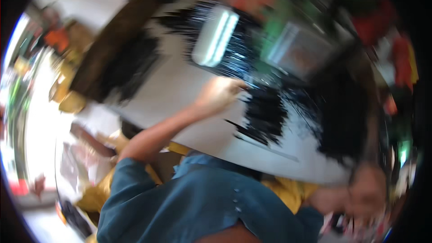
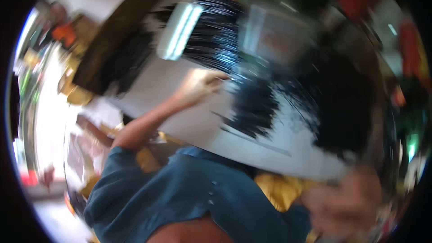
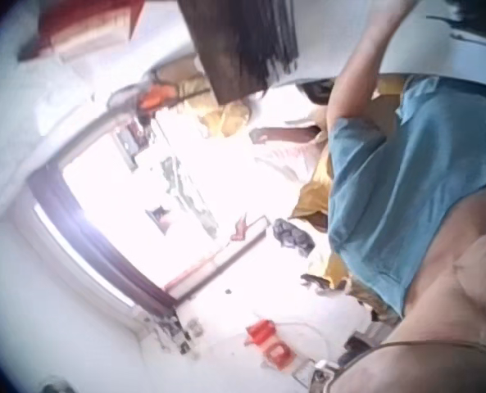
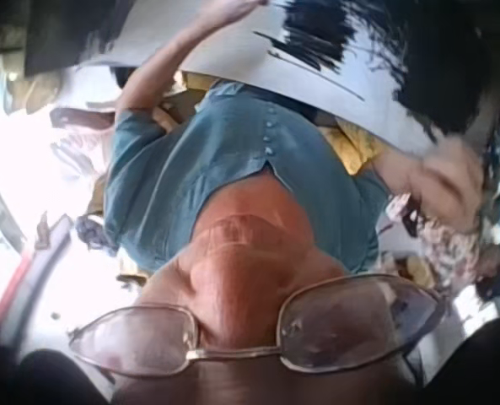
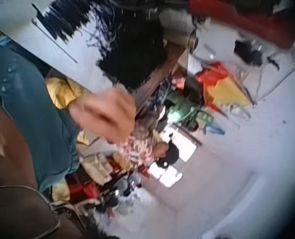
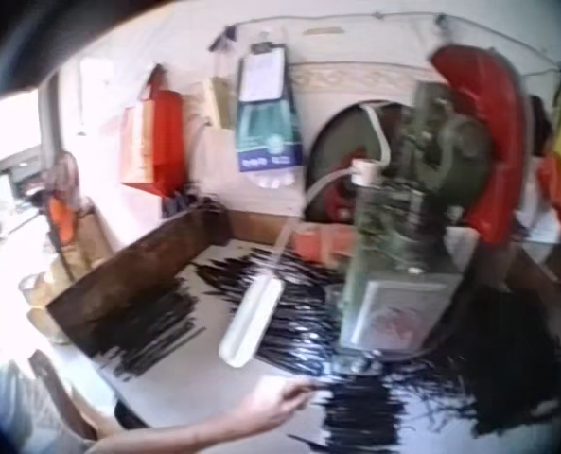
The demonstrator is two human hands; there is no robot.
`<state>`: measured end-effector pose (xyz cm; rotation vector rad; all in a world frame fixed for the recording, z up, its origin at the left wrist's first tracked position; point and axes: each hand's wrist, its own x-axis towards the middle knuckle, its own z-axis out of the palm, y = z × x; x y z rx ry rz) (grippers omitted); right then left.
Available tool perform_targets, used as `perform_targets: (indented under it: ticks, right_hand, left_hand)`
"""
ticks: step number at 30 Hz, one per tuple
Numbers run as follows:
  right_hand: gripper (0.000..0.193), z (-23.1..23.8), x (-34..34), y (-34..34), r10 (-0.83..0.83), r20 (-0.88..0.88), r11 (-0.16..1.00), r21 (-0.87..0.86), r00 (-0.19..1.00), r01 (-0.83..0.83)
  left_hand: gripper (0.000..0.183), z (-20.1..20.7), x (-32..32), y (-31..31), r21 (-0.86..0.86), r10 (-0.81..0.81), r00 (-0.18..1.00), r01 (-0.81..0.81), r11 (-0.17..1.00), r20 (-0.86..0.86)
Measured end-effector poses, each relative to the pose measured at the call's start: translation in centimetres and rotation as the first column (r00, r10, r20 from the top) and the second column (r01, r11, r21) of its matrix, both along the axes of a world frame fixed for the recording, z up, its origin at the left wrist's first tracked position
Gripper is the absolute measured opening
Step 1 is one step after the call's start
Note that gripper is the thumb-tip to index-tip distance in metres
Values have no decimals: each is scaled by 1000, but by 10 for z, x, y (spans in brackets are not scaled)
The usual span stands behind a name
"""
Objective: The person inserts black rods into an industrial machine by hand.
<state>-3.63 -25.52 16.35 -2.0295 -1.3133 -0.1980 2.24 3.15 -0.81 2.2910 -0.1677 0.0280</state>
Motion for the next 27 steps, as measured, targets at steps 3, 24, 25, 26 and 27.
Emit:
perform_targets:
  ticks: [3, 24, 25, 26, 27]
  right_hand:
    - [18, -63, 18, 16, -182, -262, 946, 218, 948, 241]
    - [14, -184, 108, 73, -119, -880, 818, 176, 460, 548]
    - [13, -184, 108, 74, -96, -893, 814, 184, 439, 552]
    - [13, -183, 107, 74, -97, -894, 813, 182, 438, 552]
    - [13, -182, 106, 74, -80, -894, 806, 202, 441, 556]
  left_hand:
    - [25, 0, 2, 6, -144, -10, 998, 0, 990, -69]
    - [21, -18, 43, -30, -143, -25, 993, 41, 989, 113]
    - [20, -19, 43, -30, -156, -23, 995, 38, 987, 101]
    - [20, -20, 44, -29, -157, -23, 995, 39, 987, 100]
    - [19, -22, 44, -26, -123, -35, 985, 56, 991, 166]
